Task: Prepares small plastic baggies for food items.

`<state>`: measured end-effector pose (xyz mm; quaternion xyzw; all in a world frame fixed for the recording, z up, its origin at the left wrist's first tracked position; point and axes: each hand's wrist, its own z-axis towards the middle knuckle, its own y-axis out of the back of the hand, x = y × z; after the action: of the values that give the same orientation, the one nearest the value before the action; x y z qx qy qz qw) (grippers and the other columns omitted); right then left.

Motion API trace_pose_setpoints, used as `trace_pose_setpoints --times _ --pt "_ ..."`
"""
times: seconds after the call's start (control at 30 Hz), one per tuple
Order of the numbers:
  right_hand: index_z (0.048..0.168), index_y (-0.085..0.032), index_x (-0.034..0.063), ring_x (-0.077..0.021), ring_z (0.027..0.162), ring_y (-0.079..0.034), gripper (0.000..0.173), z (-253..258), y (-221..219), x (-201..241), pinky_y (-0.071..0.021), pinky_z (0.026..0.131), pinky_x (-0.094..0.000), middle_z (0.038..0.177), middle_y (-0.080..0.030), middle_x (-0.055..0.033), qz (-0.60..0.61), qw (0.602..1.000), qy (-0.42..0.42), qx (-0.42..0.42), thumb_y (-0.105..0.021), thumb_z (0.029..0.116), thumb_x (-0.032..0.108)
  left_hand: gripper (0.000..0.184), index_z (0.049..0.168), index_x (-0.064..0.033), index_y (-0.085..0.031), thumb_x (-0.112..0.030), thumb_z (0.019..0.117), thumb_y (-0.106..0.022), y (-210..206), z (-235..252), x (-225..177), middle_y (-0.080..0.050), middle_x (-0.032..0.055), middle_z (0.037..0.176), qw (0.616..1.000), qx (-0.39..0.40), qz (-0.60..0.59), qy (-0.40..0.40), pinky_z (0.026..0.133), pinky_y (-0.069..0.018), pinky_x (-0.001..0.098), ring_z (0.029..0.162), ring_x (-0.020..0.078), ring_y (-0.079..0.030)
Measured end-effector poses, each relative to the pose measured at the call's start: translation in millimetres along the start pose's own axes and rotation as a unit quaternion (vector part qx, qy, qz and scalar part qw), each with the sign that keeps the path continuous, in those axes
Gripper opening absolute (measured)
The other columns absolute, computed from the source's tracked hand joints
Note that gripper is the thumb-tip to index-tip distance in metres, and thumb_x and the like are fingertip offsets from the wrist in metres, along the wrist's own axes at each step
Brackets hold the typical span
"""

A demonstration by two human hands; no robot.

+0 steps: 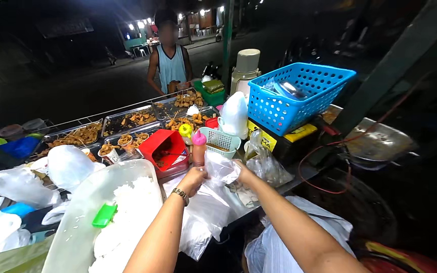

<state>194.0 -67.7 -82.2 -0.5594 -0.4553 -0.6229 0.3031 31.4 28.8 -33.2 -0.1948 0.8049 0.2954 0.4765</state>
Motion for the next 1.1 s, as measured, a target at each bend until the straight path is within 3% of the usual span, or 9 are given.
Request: trace_pose_setpoints --times 0.1,0.17,0.33,0.5,0.6,0.67,0.77,0.93,1.1 --pt "0.152 -0.043 -0.0024 -0.0325 0.14 -0.046 0.079 0 26 14 -0.0391 0.117 -0.0428 0.153 -0.044 -0.0268 -0.108 0.984 0.09 0.114 -0.078 0.0819 0.002 0.018 0.114 0.0017 -0.061 0.0 0.097 -0.056 5 -1 2 -0.063 0.0086 0.095 1.0 -0.001 -0.014 0.011 0.07 -0.0506 0.0312 0.079 0.0132 -0.06" --pt "0.159 -0.034 0.0026 -0.0299 0.143 -0.043 0.102 2 22 15 -0.0389 0.118 -0.0402 0.158 -0.038 -0.0244 -0.092 0.977 0.154 0.114 -0.088 0.0726 0.017 0.014 0.11 -0.0003 -0.061 -0.002 0.0971 -0.056 4 1 4 -0.063 0.0063 0.089 1.0 0.0 -0.019 0.012 0.064 -0.0484 0.029 0.072 0.0114 -0.058" --pt "0.138 -0.051 -0.013 -0.0215 0.122 -0.064 0.068 8 -42 -28 -0.0486 0.109 -0.034 0.13 -0.065 -0.0242 0.023 0.982 0.161 -0.092 -0.079 0.0891 0.026 0.013 0.109 -0.0023 -0.063 -0.004 0.099 -0.055 0 0 5 -0.059 0.0028 0.084 1.0 -0.01 0.004 0.006 0.055 -0.0403 0.0244 0.063 0.0072 -0.05" --pt "0.14 -0.048 -0.0106 -0.0196 0.124 -0.061 0.075 3 -29 -30 -0.0487 0.109 -0.0331 0.133 -0.062 -0.0222 0.022 0.996 0.084 -0.013 -0.085 0.0831 0.02 0.034 0.131 0.0012 -0.064 -0.012 0.1036 -0.05 15 -12 0 -0.067 0.0219 0.12 0.975 -0.086 0.187 -0.088 0.099 -0.0478 0.0501 0.112 0.0309 -0.064" --pt "0.151 -0.036 -0.008 -0.0318 0.134 -0.053 0.096 -5 0 -10 -0.0468 0.109 -0.0428 0.151 -0.046 -0.0272 -0.009 0.993 0.111 -0.037 -0.086 0.0796 0.03 0.03 0.115 -0.0011 -0.071 -0.017 0.1079 -0.047 18 -22 -2 -0.072 0.0063 0.099 0.965 -0.121 0.133 -0.189 0.085 -0.0507 0.0338 0.09 0.0119 -0.065" --pt "0.141 -0.049 -0.0105 -0.0297 0.118 -0.06 0.079 -15 10 4 -0.0528 0.095 -0.0403 0.138 -0.057 -0.0268 -0.024 0.965 0.215 -0.146 -0.078 0.0859 0.039 0.027 0.106 -0.002 -0.071 -0.015 0.108 -0.047 15 -26 -4 -0.07 -0.0038 0.085 0.96 -0.096 0.032 -0.261 0.073 -0.0503 0.0213 0.076 -0.0001 -0.062" --pt "0.12 -0.065 -0.0078 -0.0116 0.099 -0.064 0.055 -34 9 21 -0.0526 0.086 -0.0266 0.111 -0.069 -0.0131 -0.015 0.93 0.321 -0.178 -0.072 0.0909 0.039 0.03 0.104 -0.0003 -0.071 -0.01 0.108 -0.042 4 -35 -6 -0.071 -0.0049 0.086 0.938 -0.024 -0.093 -0.332 0.073 -0.0532 0.0182 0.077 -0.0005 -0.064" --pt "0.093 -0.073 -0.0018 0.0018 0.079 -0.063 0.018 -54 -7 34 -0.0531 0.077 -0.0183 0.086 -0.072 -0.002 -0.013 0.973 0.228 -0.041 -0.07 0.094 0.016 0.024 0.115 0.0021 -0.068 -0.004 0.0913 -0.069 -2 -42 -6 -0.072 -0.0015 0.095 0.924 0.035 -0.135 -0.356 0.08 -0.0577 0.0234 0.086 0.0052 -0.068" --pt "0.105 -0.076 -0.0042 -0.0104 0.091 -0.069 0.026 -60 -9 36 -0.0538 0.087 -0.0259 0.098 -0.075 -0.0132 -0.103 0.961 0.248 -0.065 -0.056 0.1025 0.013 0.007 0.098 -0.0007 -0.073 -0.004 0.0927 -0.069 -2 -38 -6 -0.072 -0.0014 0.092 0.949 -0.013 -0.042 -0.312 0.078 -0.056 0.0201 0.081 0.0005 -0.066"
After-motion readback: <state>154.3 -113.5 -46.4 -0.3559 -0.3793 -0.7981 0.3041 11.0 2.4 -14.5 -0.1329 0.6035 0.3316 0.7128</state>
